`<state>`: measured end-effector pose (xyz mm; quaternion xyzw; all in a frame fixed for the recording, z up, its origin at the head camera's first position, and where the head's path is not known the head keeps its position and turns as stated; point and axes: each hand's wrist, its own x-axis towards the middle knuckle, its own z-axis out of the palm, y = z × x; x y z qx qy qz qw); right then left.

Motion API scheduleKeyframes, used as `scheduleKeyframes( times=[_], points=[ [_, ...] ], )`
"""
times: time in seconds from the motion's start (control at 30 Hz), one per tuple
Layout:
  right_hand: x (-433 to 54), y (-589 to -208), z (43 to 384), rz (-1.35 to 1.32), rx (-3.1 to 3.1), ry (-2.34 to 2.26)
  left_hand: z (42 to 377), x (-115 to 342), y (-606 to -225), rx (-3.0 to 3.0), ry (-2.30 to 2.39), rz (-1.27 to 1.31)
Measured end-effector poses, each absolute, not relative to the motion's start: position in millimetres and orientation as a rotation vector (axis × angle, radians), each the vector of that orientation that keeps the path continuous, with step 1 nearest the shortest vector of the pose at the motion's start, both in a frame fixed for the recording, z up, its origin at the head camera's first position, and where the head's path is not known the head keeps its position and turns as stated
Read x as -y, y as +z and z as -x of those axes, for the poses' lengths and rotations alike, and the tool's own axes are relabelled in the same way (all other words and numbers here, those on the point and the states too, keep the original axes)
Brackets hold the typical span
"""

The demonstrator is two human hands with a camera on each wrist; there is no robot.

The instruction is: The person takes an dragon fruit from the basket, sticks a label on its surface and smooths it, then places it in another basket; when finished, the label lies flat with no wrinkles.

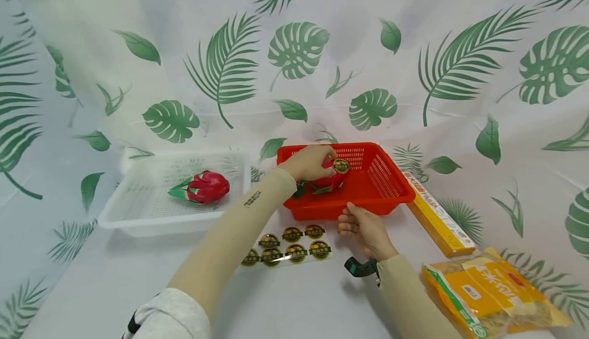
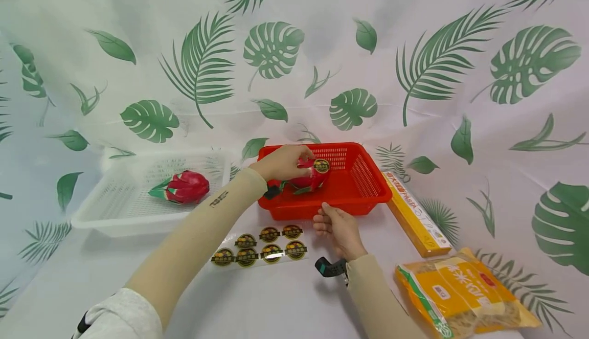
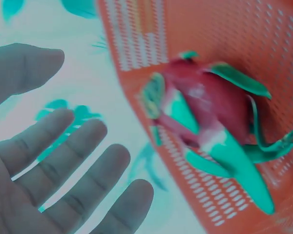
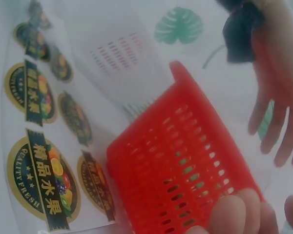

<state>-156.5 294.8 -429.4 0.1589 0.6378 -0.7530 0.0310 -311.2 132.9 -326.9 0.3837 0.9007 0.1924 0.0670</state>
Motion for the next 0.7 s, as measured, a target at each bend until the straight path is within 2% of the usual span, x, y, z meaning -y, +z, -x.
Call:
scheduleKeyframes(
  times=[0.3, 0.53, 0.7],
  points=[
    [-281.3, -424.2, 150.5, -0.435, -2.180, -2.197, 248.4, -67.9, -322.6, -2.747, 0.847, -1.327],
    [-264.0, -417.0, 150.4, -0.409, -2.374, -2.108, 192.2, 14.1, -374.2, -2.725, 1.120, -1.203],
    [-247.9, -412.3, 152.6, -0.302, -2.531, -2.010, 175.8, 69.7, -419.8, -2.749, 1.216, -0.972]
  ],
)
